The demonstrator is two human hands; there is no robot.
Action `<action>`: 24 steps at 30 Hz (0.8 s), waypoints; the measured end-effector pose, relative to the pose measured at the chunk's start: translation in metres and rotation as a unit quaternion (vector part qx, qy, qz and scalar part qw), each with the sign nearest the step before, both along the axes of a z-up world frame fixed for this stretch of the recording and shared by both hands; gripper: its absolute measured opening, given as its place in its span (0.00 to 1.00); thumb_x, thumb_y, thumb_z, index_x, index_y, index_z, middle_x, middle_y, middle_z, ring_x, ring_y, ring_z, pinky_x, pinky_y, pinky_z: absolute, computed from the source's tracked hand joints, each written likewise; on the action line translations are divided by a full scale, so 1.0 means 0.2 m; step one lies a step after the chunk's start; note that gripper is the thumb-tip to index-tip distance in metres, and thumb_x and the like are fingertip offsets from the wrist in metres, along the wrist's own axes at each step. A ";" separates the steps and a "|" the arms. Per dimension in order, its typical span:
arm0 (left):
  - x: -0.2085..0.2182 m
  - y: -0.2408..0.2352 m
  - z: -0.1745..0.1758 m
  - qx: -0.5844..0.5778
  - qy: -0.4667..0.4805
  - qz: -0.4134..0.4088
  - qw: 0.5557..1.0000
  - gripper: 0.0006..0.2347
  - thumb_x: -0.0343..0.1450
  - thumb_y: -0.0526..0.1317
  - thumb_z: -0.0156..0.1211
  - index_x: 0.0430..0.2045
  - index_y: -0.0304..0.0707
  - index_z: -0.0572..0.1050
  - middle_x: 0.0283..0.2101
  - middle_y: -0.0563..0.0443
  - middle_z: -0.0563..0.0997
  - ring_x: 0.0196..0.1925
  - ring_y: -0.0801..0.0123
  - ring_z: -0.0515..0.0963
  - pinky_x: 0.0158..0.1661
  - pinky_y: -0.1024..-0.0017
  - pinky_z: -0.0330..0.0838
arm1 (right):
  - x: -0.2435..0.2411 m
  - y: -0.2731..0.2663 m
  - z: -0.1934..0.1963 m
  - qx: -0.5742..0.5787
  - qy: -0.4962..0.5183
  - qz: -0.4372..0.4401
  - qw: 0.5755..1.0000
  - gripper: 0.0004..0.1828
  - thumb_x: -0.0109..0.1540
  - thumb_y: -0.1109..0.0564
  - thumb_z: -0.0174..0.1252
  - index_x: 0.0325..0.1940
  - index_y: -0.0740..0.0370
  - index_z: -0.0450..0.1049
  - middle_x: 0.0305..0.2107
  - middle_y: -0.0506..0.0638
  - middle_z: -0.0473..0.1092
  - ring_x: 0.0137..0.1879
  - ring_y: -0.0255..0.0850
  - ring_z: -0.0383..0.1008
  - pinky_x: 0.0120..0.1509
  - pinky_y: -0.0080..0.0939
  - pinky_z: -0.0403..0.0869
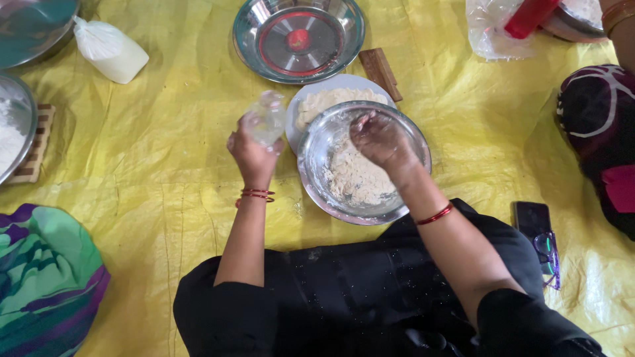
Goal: The person kneads dough in a metal bowl, then transfers it to a white plate to continue kneading. They add liquid from a bottle and mix it into the dough, repeating the process of kneading and transferring between the bowl and plate.
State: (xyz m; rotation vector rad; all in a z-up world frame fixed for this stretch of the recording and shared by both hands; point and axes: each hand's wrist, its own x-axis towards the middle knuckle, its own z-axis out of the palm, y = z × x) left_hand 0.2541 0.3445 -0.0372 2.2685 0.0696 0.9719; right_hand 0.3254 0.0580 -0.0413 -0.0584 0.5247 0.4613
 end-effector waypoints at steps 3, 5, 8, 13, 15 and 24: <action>-0.01 0.06 -0.08 -0.136 -0.015 -0.020 0.990 0.31 0.57 0.33 0.77 0.56 0.37 0.70 0.50 0.47 0.83 0.52 0.56 0.84 0.53 0.62 0.78 | 0.04 -0.03 0.12 -0.037 -0.075 0.007 0.996 0.17 0.72 0.58 0.36 0.35 0.65 0.67 0.27 0.56 0.68 0.35 0.45 0.70 0.46 0.47 0.75; 0.00 0.09 -0.13 -0.126 -0.040 -0.018 0.991 0.31 0.55 0.30 0.76 0.54 0.33 0.69 0.50 0.44 0.82 0.50 0.52 0.84 0.51 0.62 0.78 | 0.05 -0.03 0.16 -0.077 -0.092 0.011 0.993 0.15 0.71 0.59 0.37 0.34 0.65 0.67 0.26 0.55 0.67 0.35 0.44 0.69 0.45 0.47 0.75; 0.05 0.12 -0.20 -0.179 -0.059 -0.003 0.982 0.29 0.59 0.33 0.81 0.53 0.33 0.70 0.51 0.43 0.83 0.52 0.54 0.84 0.54 0.63 0.78 | 0.07 -0.07 0.19 -0.096 -0.075 0.018 0.992 0.14 0.70 0.60 0.39 0.32 0.65 0.66 0.26 0.53 0.66 0.33 0.43 0.67 0.42 0.45 0.73; 0.14 0.16 -0.29 -0.234 -0.074 -0.009 0.969 0.31 0.59 0.33 0.80 0.55 0.31 0.68 0.52 0.41 0.81 0.53 0.53 0.83 0.55 0.62 0.77 | 0.10 -0.17 0.11 -0.068 -0.162 0.031 0.984 0.13 0.71 0.61 0.38 0.35 0.68 0.64 0.28 0.55 0.64 0.34 0.43 0.64 0.38 0.41 0.68; 0.13 0.17 -0.33 -0.240 -0.064 0.001 0.969 0.32 0.59 0.33 0.80 0.56 0.31 0.67 0.53 0.41 0.81 0.54 0.53 0.82 0.56 0.62 0.76 | 0.08 -0.24 0.06 -0.129 -0.094 0.041 0.986 0.12 0.69 0.62 0.38 0.34 0.67 0.64 0.27 0.54 0.63 0.34 0.43 0.64 0.37 0.40 0.67; 0.15 0.20 -0.31 -0.248 -0.022 0.039 0.968 0.36 0.60 0.36 0.81 0.59 0.31 0.63 0.56 0.39 0.78 0.57 0.51 0.79 0.58 0.61 0.73 | -0.05 -0.30 0.06 -0.622 -0.335 0.429 0.563 0.11 0.62 0.67 0.51 0.44 0.68 0.77 0.29 0.55 0.76 0.33 0.39 0.76 0.41 0.40 0.77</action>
